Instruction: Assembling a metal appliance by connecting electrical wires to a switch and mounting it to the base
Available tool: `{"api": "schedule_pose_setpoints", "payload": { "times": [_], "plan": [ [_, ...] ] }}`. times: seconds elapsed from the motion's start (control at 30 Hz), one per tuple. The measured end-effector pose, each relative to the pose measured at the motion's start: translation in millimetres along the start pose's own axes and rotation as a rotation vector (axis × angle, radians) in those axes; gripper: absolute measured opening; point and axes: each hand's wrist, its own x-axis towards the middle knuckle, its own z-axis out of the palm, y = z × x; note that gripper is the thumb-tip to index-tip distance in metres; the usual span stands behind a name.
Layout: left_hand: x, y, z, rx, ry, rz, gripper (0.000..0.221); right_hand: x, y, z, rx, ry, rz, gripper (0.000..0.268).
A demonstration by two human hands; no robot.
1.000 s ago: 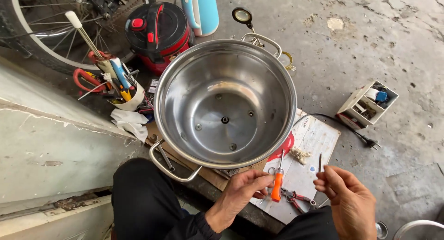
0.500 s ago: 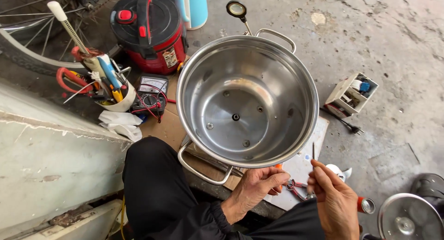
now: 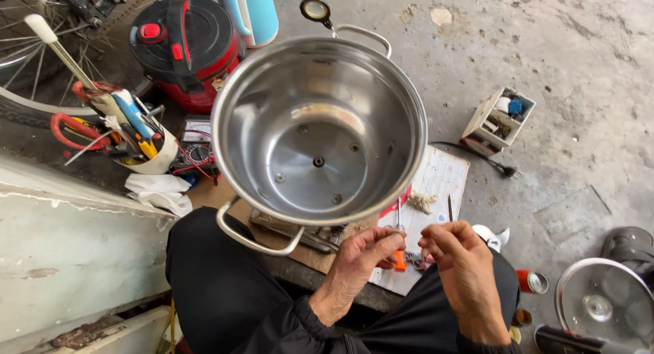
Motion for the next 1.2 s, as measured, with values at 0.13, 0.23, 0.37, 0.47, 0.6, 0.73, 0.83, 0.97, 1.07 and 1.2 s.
{"api": "schedule_pose_setpoints", "payload": {
  "times": [0.13,0.23,0.37,0.47,0.6,0.73,0.83,0.97,1.07,1.2],
  "plan": [
    [1.6,-32.1,-5.7,-0.048,0.058,0.001,0.037,8.7,-2.6,-3.3,-0.095,0.034,-0.159,0.009],
    [-6.7,-30.5,-11.7,0.017,0.14,-0.069,0.046,27.2,-14.9,-11.2,-0.114,0.056,-0.172,0.016],
    [-6.2,-41.3,-20.6,0.051,0.229,-0.11,0.036,52.1,-18.5,-16.7,-0.207,0.07,-0.184,0.019],
    [-4.4,-45.6,-15.2,0.072,0.233,-0.124,0.035,82.6,1.3,-19.6,-0.39,0.029,-0.166,0.022],
    [-2.8,-42.7,-8.0,0.084,0.243,-0.124,0.037,144.8,75.9,-1.9,-0.706,-0.139,-0.172,0.019],
    [-5.1,-52.7,-11.0,0.086,0.265,-0.152,0.041,210.6,158.8,19.4,-0.826,-0.082,-0.364,0.021],
    [-1.2,-77.7,-31.1,0.074,0.211,-0.12,0.04,239.9,187.4,30.9,-0.827,-0.047,-0.342,0.018],
    [1.5,-100.2,-57.7,0.032,0.196,-0.083,0.042,259.7,208.2,41.0,-0.943,-0.005,-0.467,0.015],
    [2.1,-102.1,-62.3,0.006,0.196,-0.092,0.042,248.9,198.2,26.4,-0.987,-0.009,-0.475,0.017],
    [0.4,-83.1,-57.5,-0.048,0.187,-0.135,0.043,241.3,201.7,42.7,-0.747,-0.017,-0.389,0.017]
  ]
}}
